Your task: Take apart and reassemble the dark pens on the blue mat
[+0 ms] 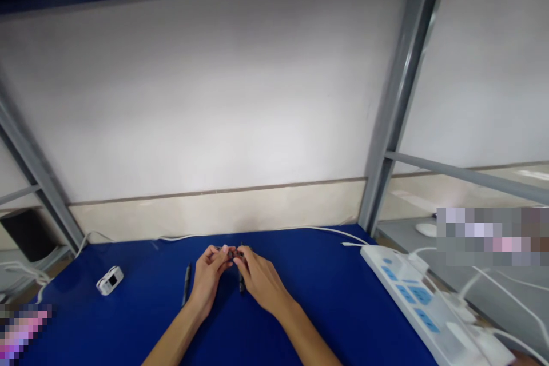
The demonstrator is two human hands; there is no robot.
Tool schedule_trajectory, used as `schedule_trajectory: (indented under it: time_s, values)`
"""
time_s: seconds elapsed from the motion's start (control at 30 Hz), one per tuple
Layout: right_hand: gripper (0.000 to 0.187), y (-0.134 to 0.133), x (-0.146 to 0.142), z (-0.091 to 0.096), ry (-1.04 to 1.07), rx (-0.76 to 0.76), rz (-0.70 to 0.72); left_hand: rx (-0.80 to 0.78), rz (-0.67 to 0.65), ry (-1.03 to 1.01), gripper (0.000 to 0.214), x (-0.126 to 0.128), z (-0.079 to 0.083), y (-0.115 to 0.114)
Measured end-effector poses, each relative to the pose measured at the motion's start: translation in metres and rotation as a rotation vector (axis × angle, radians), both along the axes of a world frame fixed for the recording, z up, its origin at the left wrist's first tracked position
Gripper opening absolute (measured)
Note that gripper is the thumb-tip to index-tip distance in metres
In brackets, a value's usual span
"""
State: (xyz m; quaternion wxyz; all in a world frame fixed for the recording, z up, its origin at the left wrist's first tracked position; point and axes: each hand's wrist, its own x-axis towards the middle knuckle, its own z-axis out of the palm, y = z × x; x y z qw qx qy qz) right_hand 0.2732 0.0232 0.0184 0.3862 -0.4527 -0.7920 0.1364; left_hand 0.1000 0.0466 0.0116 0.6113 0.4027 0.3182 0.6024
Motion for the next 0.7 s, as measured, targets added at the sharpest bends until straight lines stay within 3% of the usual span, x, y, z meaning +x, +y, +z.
schedule_trajectory:
  time_s: [0.37, 0.53, 0.7]
  values:
    - [0.018, 0.003, 0.009, 0.0, -0.032, -0.016, -0.058, -0.047, 0.057, -0.051, 0.044, -0.002, -0.002, 0.006]
    - [0.029, 0.002, 0.01, 0.007, -0.124, 0.049, -0.049, -0.052, 0.088, -0.09, 0.049, -0.007, -0.001, 0.008]
    - [0.037, 0.006, 0.012, 0.001, -0.138, 0.072, -0.078, -0.053, 0.132, -0.138, 0.052, -0.013, -0.001, 0.013]
